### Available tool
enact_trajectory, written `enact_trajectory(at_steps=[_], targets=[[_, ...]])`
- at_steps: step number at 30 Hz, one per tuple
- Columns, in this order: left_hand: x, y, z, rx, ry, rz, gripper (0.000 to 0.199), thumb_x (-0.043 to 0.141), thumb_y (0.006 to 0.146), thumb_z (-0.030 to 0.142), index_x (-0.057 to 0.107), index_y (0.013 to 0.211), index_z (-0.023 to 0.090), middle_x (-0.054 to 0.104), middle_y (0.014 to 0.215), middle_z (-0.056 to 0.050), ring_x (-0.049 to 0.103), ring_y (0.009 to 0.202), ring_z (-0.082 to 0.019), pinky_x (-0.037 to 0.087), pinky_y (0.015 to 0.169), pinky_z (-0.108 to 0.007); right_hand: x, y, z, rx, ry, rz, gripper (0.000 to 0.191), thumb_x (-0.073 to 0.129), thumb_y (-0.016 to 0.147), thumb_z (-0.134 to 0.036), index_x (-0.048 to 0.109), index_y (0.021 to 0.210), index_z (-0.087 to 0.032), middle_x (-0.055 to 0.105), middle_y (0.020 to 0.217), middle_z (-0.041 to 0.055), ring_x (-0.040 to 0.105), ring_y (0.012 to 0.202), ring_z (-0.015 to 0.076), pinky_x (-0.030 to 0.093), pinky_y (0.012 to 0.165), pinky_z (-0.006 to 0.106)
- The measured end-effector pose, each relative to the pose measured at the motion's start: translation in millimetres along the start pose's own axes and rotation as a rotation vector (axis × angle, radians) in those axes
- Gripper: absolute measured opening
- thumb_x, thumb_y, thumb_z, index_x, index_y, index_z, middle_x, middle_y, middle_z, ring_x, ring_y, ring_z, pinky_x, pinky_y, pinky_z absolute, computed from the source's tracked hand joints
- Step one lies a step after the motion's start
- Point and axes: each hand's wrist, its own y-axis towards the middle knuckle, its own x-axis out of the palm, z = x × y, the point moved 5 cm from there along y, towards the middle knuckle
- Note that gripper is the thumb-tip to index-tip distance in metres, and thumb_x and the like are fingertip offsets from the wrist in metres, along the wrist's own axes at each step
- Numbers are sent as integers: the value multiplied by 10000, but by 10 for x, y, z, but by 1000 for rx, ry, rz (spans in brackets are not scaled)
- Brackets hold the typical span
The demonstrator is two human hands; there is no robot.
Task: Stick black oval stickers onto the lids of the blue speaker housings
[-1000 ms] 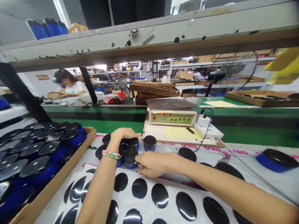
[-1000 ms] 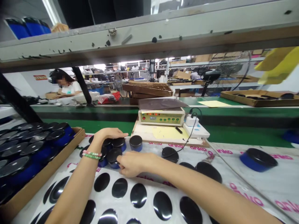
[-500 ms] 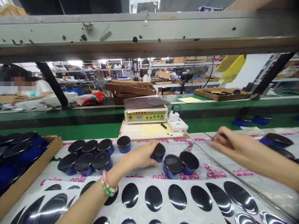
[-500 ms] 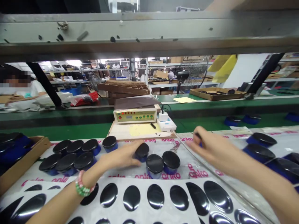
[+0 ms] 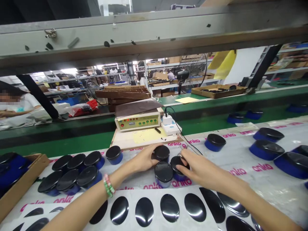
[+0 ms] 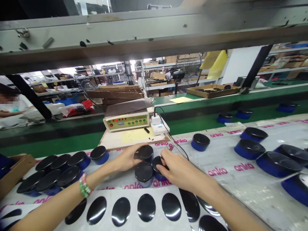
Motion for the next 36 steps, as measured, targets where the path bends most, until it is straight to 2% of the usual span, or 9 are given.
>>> enact_trajectory(at_steps=[6, 11, 15, 17, 20, 25, 28, 31, 36], targets=[[-74, 58, 77, -30, -35, -168, 566, 600, 746, 121, 443, 1284, 202, 558, 1256, -78, 575, 1096, -201, 478, 937, -344, -119, -160, 85, 44, 26, -29, 274, 497, 860, -483, 399, 785, -238, 535, 815, -1, 525, 654, 168, 370, 543, 279], [-91, 68, 203, -32, 28, -141, 610, 463, 706, 51, 458, 1289, 234, 407, 1402, -48, 373, 1296, -210, 284, 1109, -391, -660, -123, 896, 391, -161, 341, 307, 452, 847, -503, 369, 757, -222, 510, 828, 60, 512, 669, 206, 359, 568, 318], [14, 117, 221, -63, 21, -150, 559, 430, 673, 51, 561, 1183, 241, 506, 1293, -36, 444, 1227, -223, 299, 1093, -397, -771, -53, 1275, 464, -170, 378, 288, 606, 727, -374, 362, 705, -223, 504, 784, 53, 529, 705, 223, 376, 599, 315], [2, 119, 274, -78, 15, -98, 448, 471, 729, 105, 581, 1145, 231, 527, 1248, -50, 459, 1200, -239, 307, 1083, -414, -780, -66, 1149, 431, -140, 371, 265, 598, 744, -379, 389, 717, -218, 508, 737, 31, 528, 682, 215, 379, 587, 309], [-65, 65, 497, -82, -62, 63, 333, 437, 899, 313, 521, 1210, 230, 484, 1296, -68, 426, 1226, -231, 314, 1080, -410, -776, -114, 612, 295, -32, 358, 299, 551, 807, -493, 463, 847, -209, 552, 796, 10, 546, 704, 190, 411, 594, 288], [51, -74, 865, -200, -932, -38, 548, 274, 942, 567, 501, 1263, 185, 620, 1055, -115, 621, 888, -211, 545, 773, -374, -635, -98, -395, -110, 401, 258, 458, 625, 801, -484, 446, 1140, -232, 570, 873, -2, 572, 736, 161, 460, 624, 268], [4, -121, 856, -282, -1122, -29, 398, 496, 912, 450, 602, 1147, 147, 650, 1039, -113, 640, 816, -186, 547, 779, -353, -614, -109, -541, -114, 362, 428, 257, 510, 884, -472, 454, 930, -225, 473, 698, -34, 476, 585, 129, 398, 533, 257], [-97, -127, 780, -297, -1210, 10, 343, 662, 815, 369, 643, 1065, 135, 654, 1051, -105, 631, 874, -202, 534, 814, -357, -575, -144, -530, -151, 471, 461, 319, 260, 984, -407, 364, 739, -230, 414, 621, -30, 424, 538, 128, 348, 478, 255], [-157, -99, 797, -158, -1153, 1, 415, 771, 708, 302, 619, 1052, 127, 663, 970, -79, 615, 886, -165, 473, 792, -233, -499, -214, -650, -356, 303, 457, 229, 335, 994, -289, 482, 833, -218, 520, 701, -25, 484, 586, 108, 380, 537, 235]])
